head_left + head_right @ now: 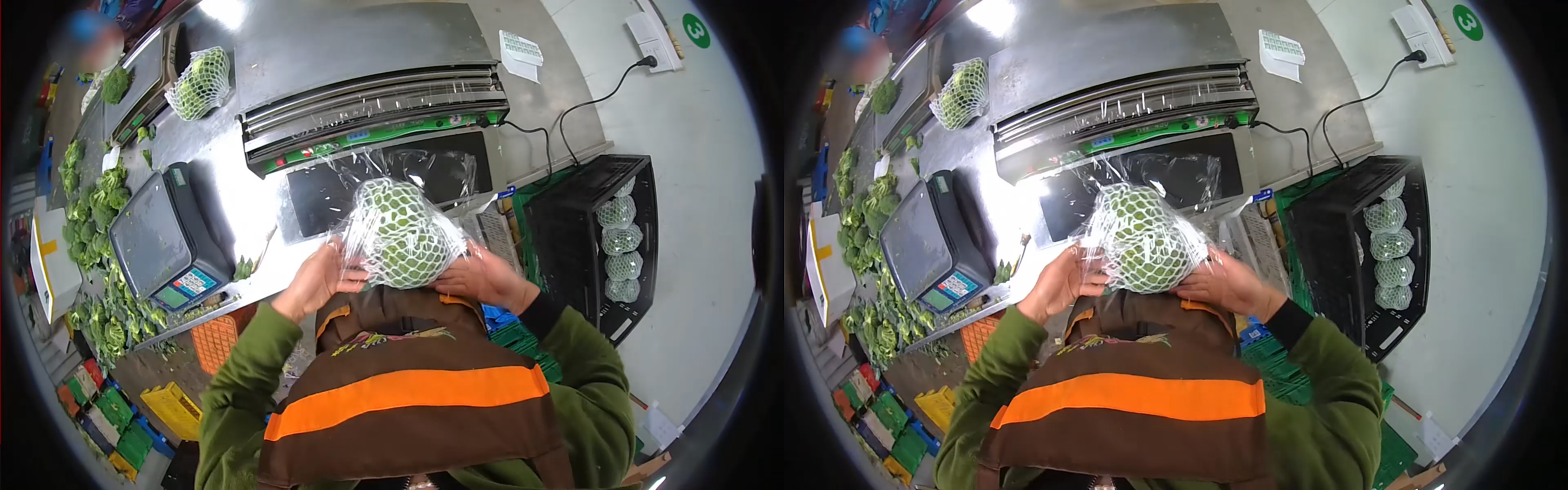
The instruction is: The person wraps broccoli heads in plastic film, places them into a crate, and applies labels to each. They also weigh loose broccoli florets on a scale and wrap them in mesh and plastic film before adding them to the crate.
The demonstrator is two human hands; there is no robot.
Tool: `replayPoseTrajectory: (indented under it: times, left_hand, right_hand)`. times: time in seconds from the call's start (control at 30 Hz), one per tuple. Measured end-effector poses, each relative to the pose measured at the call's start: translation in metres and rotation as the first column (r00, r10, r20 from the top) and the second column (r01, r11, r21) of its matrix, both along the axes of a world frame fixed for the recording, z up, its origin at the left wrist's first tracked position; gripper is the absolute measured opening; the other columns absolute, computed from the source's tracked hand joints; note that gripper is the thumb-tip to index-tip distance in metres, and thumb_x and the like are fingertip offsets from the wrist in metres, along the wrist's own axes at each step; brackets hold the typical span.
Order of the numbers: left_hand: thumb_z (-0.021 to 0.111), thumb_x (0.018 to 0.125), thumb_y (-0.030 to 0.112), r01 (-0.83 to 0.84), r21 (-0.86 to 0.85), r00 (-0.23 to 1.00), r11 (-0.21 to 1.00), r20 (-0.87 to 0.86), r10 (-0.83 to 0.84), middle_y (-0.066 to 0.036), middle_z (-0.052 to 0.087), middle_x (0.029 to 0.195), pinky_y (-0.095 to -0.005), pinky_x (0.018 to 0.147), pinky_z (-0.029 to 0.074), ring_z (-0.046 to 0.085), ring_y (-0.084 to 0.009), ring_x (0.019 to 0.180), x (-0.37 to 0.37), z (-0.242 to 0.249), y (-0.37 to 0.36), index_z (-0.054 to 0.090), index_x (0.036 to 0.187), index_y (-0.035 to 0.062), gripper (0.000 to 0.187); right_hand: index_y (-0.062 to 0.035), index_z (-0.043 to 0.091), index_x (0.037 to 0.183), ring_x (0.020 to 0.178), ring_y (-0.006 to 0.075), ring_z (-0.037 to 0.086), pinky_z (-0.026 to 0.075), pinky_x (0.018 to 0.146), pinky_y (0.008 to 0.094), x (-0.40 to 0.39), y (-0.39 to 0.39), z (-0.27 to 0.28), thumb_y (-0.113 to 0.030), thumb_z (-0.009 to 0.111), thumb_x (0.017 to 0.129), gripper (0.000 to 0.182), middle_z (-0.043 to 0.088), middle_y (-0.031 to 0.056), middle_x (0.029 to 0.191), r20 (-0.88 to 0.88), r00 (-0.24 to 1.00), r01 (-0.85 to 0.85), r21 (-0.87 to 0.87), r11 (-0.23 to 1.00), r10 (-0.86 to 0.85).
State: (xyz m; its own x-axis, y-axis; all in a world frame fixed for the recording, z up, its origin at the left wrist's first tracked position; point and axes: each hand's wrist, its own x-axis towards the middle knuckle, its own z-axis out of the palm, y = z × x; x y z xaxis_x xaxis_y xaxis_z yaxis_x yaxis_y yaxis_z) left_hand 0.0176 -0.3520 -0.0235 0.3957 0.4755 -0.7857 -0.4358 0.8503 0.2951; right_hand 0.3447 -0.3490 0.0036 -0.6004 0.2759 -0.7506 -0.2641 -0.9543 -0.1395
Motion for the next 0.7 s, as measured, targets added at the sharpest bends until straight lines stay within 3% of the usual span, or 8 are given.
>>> replayPoseTrajectory:
  times: [0.1, 0.13, 0.23, 0.33, 0.4, 0.47, 0.57, 0.7]
  left_hand:
    - [0.052, 0.101, 0.037, -0.115, 0.195, 0.973, 0.974, -0.174, 0.150, -0.009, 0.054, 0.107, -0.0281, 0.062, 0.055, 0.062, -0.0174, 0.077, 0.006, 0.013, -0.013, 0.043, 0.122, 0.0050, 0.040]
    - [0.056, 0.100, 0.033, 0.070, 0.329, 0.891, 0.942, -0.444, 0.089, -0.005, 0.055, 0.092, -0.0239, 0.054, 0.050, 0.057, -0.0112, 0.064, 0.016, 0.019, -0.011, 0.049, 0.106, 0.0052, 0.030]
    - [0.062, 0.096, 0.032, 0.181, 0.377, 0.775, 0.908, -0.624, 0.104, -0.001, 0.052, 0.072, -0.0214, 0.046, 0.046, 0.048, -0.0062, 0.052, 0.024, 0.010, -0.008, 0.055, 0.094, 0.0024, 0.031]
    - [0.059, 0.099, 0.031, 0.152, 0.459, 0.724, 0.875, -0.655, 0.217, 0.003, 0.046, 0.063, -0.0211, 0.043, 0.037, 0.041, -0.0035, 0.050, 0.035, 0.014, -0.008, 0.056, 0.082, 0.0026, 0.033]
    - [0.056, 0.100, 0.030, 0.158, 0.471, 0.724, 0.868, -0.653, 0.223, 0.003, 0.046, 0.064, -0.0207, 0.044, 0.035, 0.041, -0.0033, 0.051, 0.040, 0.011, -0.009, 0.056, 0.082, 0.0027, 0.032]
    - [0.051, 0.103, 0.028, 0.210, 0.709, 0.570, 0.673, -0.648, 0.505, 0.005, 0.042, 0.062, -0.0205, 0.045, 0.030, 0.036, -0.0019, 0.052, 0.043, 0.003, -0.005, 0.052, 0.077, 0.0053, 0.035]
    - [0.049, 0.104, 0.027, -0.093, 0.503, 0.775, 0.859, -0.505, 0.380, 0.007, 0.038, 0.061, -0.0205, 0.046, 0.027, 0.033, -0.0011, 0.052, 0.019, 0.015, -0.013, 0.047, 0.072, 0.0082, 0.037]
    - [0.049, 0.104, 0.029, -0.110, 0.209, 0.810, 0.972, -0.547, 0.210, 0.008, 0.036, 0.059, -0.0211, 0.045, 0.024, 0.030, -0.0013, 0.051, -0.001, -0.018, -0.028, 0.046, 0.069, 0.0110, 0.039]
  right_hand:
    - [0.0106, 0.036, 0.140, 0.125, 0.0356, 0.052, 0.040, 0.109, 0.0423, -0.006, -0.008, 0.002, -0.050, 0.018, 0.104, 0.073, 0.049, 0.0272, 0.138, 0.060, 0.998, 0.013, 0.172, 0.985, -0.023]
    - [0.0106, 0.036, 0.140, 0.125, 0.0356, 0.052, 0.040, 0.109, 0.0423, -0.007, -0.009, 0.001, -0.050, 0.018, 0.104, 0.073, 0.049, 0.0272, 0.138, 0.058, 0.998, 0.005, 0.177, 0.984, -0.016]
    - [0.0124, 0.049, 0.126, 0.107, 0.0342, 0.065, 0.050, 0.099, 0.0413, -0.009, -0.007, 0.000, -0.048, 0.024, 0.105, 0.069, 0.064, 0.0238, 0.115, 0.288, 0.953, 0.025, 0.241, 0.970, -0.096]
    - [0.0070, 0.062, 0.101, 0.075, 0.0244, 0.068, 0.055, 0.072, 0.0353, -0.014, 0.006, 0.008, -0.041, 0.040, 0.104, 0.053, 0.069, 0.0170, 0.081, 0.672, 0.737, -0.253, 0.370, 0.894, -0.070]
    - [0.0030, 0.062, 0.081, 0.052, 0.0171, 0.053, 0.044, 0.052, 0.0331, -0.023, 0.014, 0.003, -0.030, 0.057, 0.099, 0.038, 0.056, 0.0133, 0.058, 0.849, 0.437, -0.702, 0.528, 0.477, -0.298]
    - [0.0025, 0.060, 0.078, 0.051, 0.0170, 0.047, 0.039, 0.050, 0.0341, -0.022, 0.020, 0.012, -0.028, 0.059, 0.097, 0.036, 0.052, 0.0136, 0.057, 0.835, 0.402, -0.716, 0.542, 0.441, -0.375]
    - [0.0034, 0.055, 0.072, 0.048, 0.0181, 0.040, 0.035, 0.048, 0.0366, -0.004, 0.027, 0.009, -0.023, 0.062, 0.094, 0.036, 0.046, 0.0139, 0.055, 0.764, 0.429, -0.729, 0.608, 0.316, -0.482]
    - [0.0036, 0.053, 0.068, 0.048, 0.0242, 0.042, 0.034, 0.049, 0.0384, 0.015, 0.029, -0.003, -0.023, 0.063, 0.093, 0.038, 0.047, 0.0170, 0.056, 0.817, 0.397, -0.750, 0.552, 0.364, -0.419]
